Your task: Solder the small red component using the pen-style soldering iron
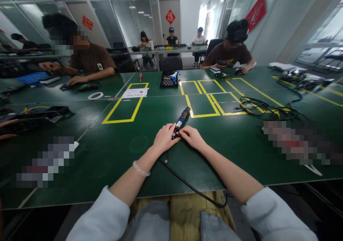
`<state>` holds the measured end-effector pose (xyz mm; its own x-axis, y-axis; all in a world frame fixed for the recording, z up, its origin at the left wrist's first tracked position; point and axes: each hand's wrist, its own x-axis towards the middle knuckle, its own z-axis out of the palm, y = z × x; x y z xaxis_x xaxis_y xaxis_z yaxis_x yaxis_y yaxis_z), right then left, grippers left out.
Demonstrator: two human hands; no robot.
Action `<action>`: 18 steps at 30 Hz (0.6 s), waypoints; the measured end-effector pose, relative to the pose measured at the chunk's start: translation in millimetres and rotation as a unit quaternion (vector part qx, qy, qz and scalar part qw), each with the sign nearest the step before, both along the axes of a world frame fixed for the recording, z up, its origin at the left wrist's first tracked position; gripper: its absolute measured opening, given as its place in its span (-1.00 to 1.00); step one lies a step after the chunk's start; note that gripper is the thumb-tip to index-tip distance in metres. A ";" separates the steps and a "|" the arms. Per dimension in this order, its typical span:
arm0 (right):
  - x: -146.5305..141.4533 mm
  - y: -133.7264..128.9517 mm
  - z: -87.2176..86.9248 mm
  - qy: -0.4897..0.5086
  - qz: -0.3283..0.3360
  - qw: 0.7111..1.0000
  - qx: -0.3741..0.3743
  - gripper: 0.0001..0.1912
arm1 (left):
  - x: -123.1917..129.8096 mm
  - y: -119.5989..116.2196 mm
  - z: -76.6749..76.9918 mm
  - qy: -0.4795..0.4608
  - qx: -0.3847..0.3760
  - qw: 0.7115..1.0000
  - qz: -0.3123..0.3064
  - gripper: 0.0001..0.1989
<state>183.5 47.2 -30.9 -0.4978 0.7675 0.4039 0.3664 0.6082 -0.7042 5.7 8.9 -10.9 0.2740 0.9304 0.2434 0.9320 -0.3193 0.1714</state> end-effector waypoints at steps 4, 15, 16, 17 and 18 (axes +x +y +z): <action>1.1 -0.5 1.6 0.001 -0.005 1.000 0.007 -0.80 | 5.3 0.0 -1.0 0.016 0.016 1.000 0.020 -0.39; 2.1 -0.2 -2.6 0.034 0.012 0.999 -0.031 -0.76 | 12.7 1.8 -3.3 0.039 0.018 0.997 0.070 -0.40; 2.8 0.1 -2.3 0.033 0.014 0.999 -0.032 -0.76 | 10.4 1.7 -2.4 0.043 0.018 0.996 0.073 -0.39; 3.6 0.4 -2.0 0.030 0.016 0.999 -0.033 -0.77 | 7.0 1.7 -1.4 0.047 0.017 0.996 0.076 -0.38; 4.5 0.8 -1.5 0.028 0.017 0.999 -0.033 -0.77 | 2.4 1.8 -0.4 0.052 0.015 0.995 0.078 -0.37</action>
